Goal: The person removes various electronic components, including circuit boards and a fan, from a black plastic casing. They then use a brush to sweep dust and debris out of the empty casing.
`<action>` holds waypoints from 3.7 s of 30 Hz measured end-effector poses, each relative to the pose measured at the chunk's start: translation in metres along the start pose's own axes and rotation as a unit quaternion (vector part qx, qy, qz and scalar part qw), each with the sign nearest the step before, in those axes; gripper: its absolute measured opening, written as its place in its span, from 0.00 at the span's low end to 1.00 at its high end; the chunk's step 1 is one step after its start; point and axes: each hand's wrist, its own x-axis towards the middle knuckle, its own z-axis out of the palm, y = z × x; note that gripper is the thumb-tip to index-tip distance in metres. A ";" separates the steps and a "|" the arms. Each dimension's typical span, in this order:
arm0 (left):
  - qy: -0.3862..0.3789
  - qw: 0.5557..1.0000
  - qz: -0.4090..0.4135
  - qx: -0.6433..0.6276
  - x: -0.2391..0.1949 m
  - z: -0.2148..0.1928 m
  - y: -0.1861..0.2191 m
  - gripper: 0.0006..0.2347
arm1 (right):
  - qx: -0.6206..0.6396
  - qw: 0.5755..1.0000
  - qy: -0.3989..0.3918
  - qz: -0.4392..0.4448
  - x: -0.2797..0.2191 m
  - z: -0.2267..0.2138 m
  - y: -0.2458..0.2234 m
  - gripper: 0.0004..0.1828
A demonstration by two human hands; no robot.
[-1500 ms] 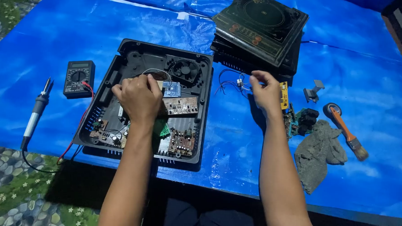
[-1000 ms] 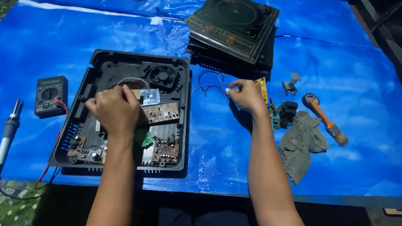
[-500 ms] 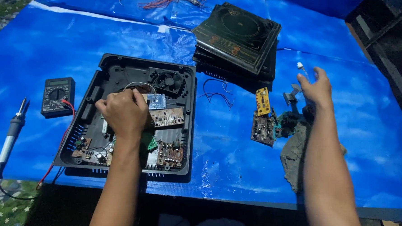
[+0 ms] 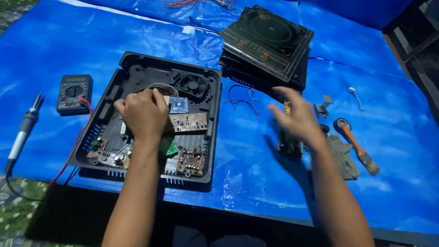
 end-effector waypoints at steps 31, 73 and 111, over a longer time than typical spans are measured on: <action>0.000 0.982 -0.026 -0.187 -0.038 -0.105 -0.051 0.08 | 0.194 0.980 0.005 -0.051 0.044 0.205 -0.144 0.13; 0.025 0.996 0.013 -0.089 -0.053 -0.106 -0.049 0.06 | -0.161 0.924 0.270 0.218 -0.108 -0.072 0.152 0.12; 0.034 0.995 -0.033 -0.093 -0.059 -0.083 -0.063 0.04 | 0.074 0.958 -0.136 -0.243 0.062 0.131 -0.086 0.40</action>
